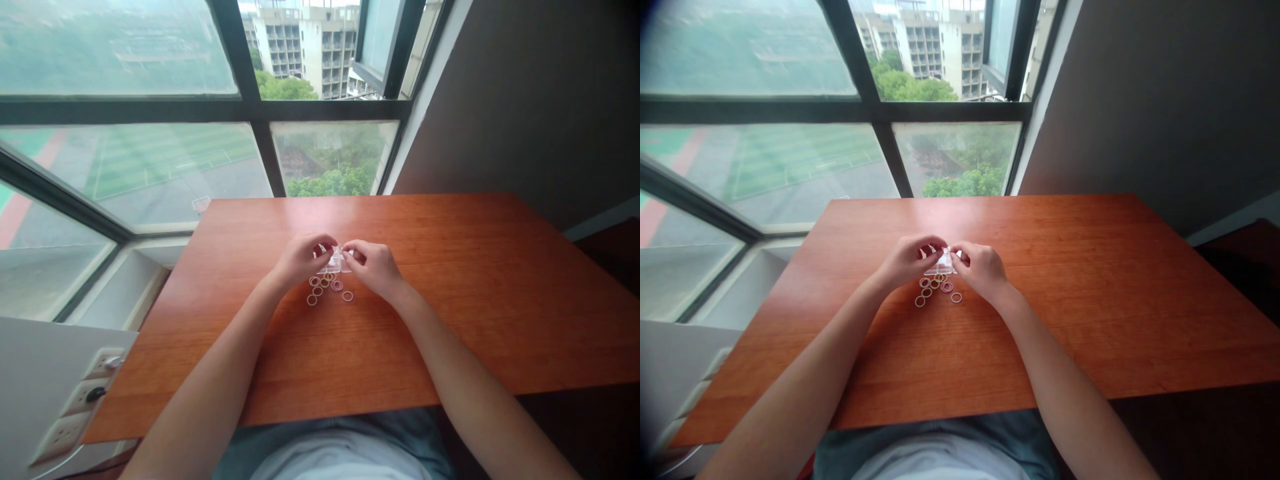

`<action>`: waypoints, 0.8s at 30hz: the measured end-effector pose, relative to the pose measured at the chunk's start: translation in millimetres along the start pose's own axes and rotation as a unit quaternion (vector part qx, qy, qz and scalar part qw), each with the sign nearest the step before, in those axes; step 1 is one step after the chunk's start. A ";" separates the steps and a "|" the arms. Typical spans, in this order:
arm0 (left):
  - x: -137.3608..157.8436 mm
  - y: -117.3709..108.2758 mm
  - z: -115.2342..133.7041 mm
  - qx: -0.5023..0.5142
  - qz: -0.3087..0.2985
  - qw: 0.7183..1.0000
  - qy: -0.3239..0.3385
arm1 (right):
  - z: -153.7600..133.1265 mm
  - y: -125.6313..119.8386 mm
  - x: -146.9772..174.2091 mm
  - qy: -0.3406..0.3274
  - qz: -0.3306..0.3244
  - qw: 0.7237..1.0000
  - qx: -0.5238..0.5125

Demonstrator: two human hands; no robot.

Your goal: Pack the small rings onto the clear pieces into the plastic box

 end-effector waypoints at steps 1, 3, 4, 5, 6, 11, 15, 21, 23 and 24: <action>0.5 1.3 2.5 0.008 -0.006 1.000 0.001 | 0.0 0.3 0.1 -0.001 -0.001 1.000 0.004; 1.4 2.8 6.7 0.014 -0.012 1.000 0.005 | -0.6 1.1 0.4 -0.004 -0.006 1.000 0.015; 1.7 3.3 8.5 0.014 -0.013 1.000 0.008 | -1.2 1.3 0.6 -0.006 -0.007 1.000 0.020; 1.9 3.6 9.9 0.013 -0.013 1.000 0.013 | -1.4 1.5 0.7 -0.007 -0.009 1.000 0.023; 1.9 3.6 11.1 0.009 -0.011 1.000 0.019 | -1.5 1.3 0.7 -0.006 -0.008 1.000 0.023; -0.9 -1.4 10.0 -0.038 0.025 0.998 0.037 | 1.1 -1.1 0.3 0.003 0.004 1.000 0.029; -3.7 -11.8 2.2 -0.086 0.088 0.992 0.013 | 1.1 0.5 0.9 -0.001 -0.008 0.999 0.043; -2.4 -10.7 -8.8 -0.105 0.090 0.990 -0.012 | -1.5 4.6 3.5 -0.006 -0.031 0.998 0.061; -2.2 -10.3 -9.8 -0.102 0.088 0.991 -0.013 | -1.5 4.5 3.7 -0.006 -0.032 0.998 0.061; -2.4 -11.2 -9.8 -0.100 0.092 0.991 -0.014 | -1.2 4.3 3.6 -0.005 -0.032 0.998 0.060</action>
Point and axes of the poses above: each hand's wrist, its own x-axis away from the middle knuckle, its own y-axis out of the palm, z = x × y, the point moved 7 cm from there along -x, towards the middle knuckle, and after that the axes turned 14 degrees about z, right-handed, at the moved point
